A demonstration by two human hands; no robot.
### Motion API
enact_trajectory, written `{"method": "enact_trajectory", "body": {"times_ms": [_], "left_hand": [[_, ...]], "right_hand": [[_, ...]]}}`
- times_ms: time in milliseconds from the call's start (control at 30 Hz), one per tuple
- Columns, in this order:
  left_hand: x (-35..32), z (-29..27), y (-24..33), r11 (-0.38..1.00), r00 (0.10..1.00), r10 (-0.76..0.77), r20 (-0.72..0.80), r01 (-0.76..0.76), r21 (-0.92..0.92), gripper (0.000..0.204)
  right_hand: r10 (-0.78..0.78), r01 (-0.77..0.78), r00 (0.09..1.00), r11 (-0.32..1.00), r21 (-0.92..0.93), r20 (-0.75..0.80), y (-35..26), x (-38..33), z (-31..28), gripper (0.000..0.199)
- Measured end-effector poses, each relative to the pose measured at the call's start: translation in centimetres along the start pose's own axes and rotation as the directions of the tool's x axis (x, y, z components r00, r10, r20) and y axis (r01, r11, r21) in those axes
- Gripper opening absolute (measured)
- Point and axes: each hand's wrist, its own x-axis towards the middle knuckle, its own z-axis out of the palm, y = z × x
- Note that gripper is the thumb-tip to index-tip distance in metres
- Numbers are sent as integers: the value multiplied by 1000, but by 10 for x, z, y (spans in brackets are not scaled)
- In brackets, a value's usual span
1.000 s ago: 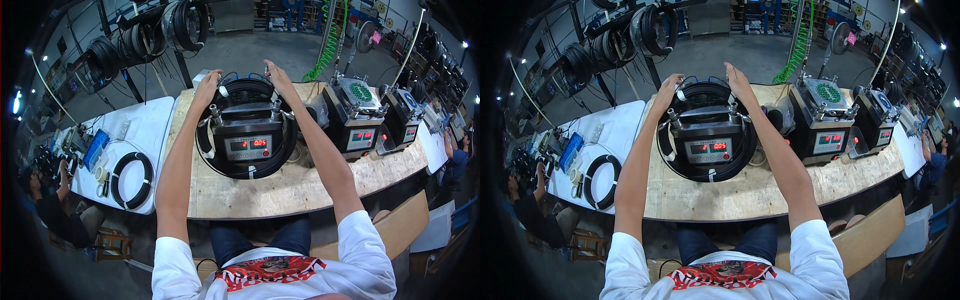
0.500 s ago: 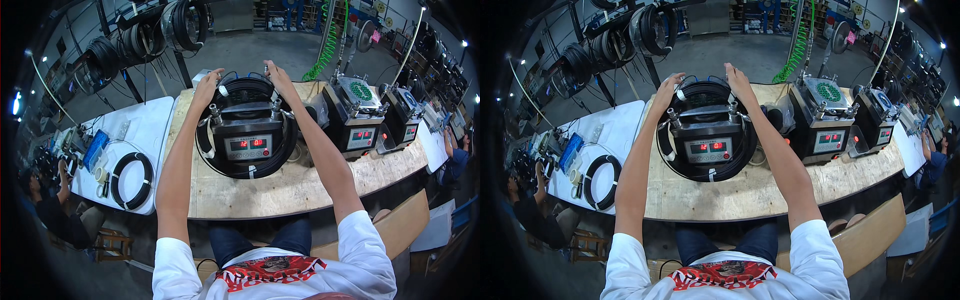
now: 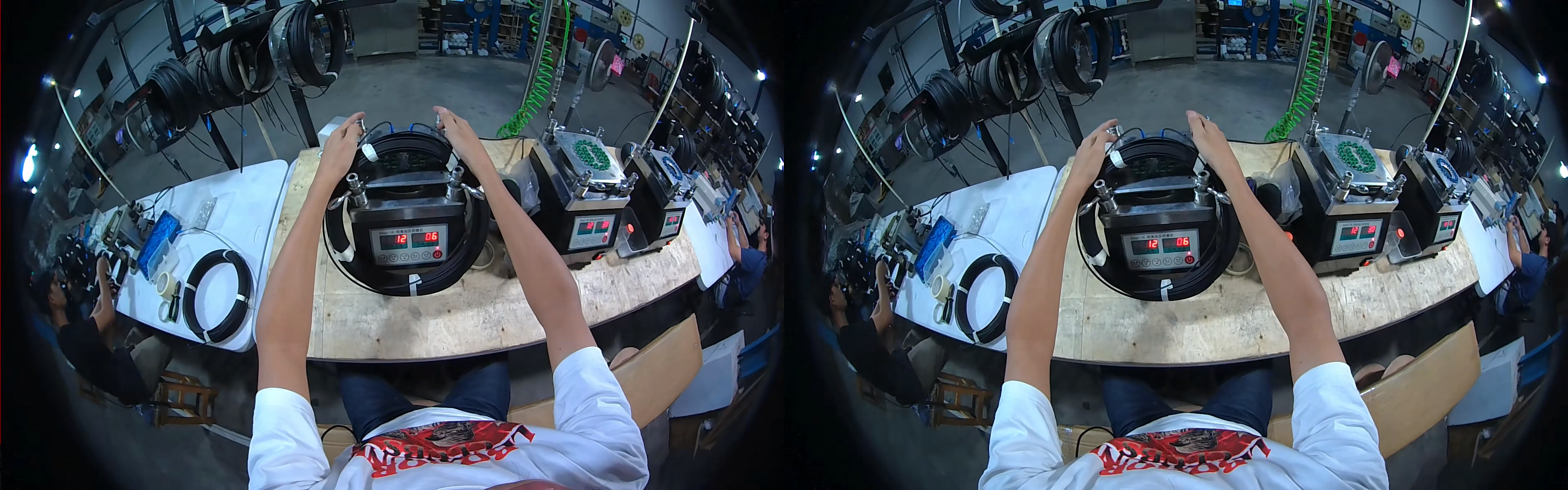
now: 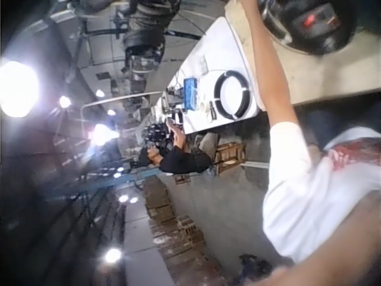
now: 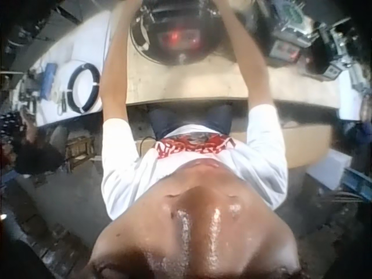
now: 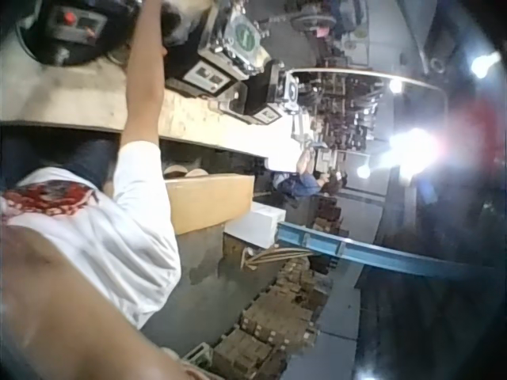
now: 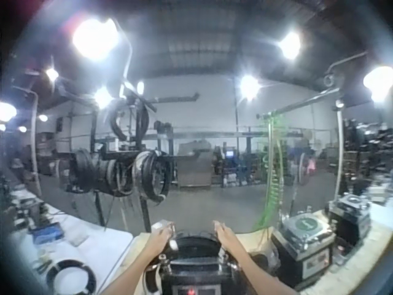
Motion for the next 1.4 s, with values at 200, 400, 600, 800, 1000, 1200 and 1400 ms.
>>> {"method": "enact_trajectory", "body": {"times_ms": [200,400,600,800,1000,1200,1400], "left_hand": [[6,-1,-8,999,1000,-10,19,11,-34,53],[8,4,-13,994,999,0,51,6,-105,53],[3,2,-7,995,1000,-30,11,31,-99,52],[-2,0,8,986,996,-83,25,86,-142,45],[1,-3,-2,994,999,-9,35,13,-106,45],[2,1,1,987,996,-60,62,68,-144,49],[0,-1,-2,991,999,-2,54,9,-134,50]], "right_hand": [[2,-4,1000,999,-54,-27,10,8,6,57],[-26,26,1000,999,-23,-2,2,5,-2,53],[-25,24,998,1000,-4,-59,-11,-4,2,53],[45,-46,997,999,-11,-55,-9,-5,-2,55],[32,-34,998,998,-43,-47,-9,-3,-1,55],[-15,14,999,999,-32,-33,-6,-3,-5,55],[68,-67,997,997,34,-29,-13,-7,-3,61]]}}
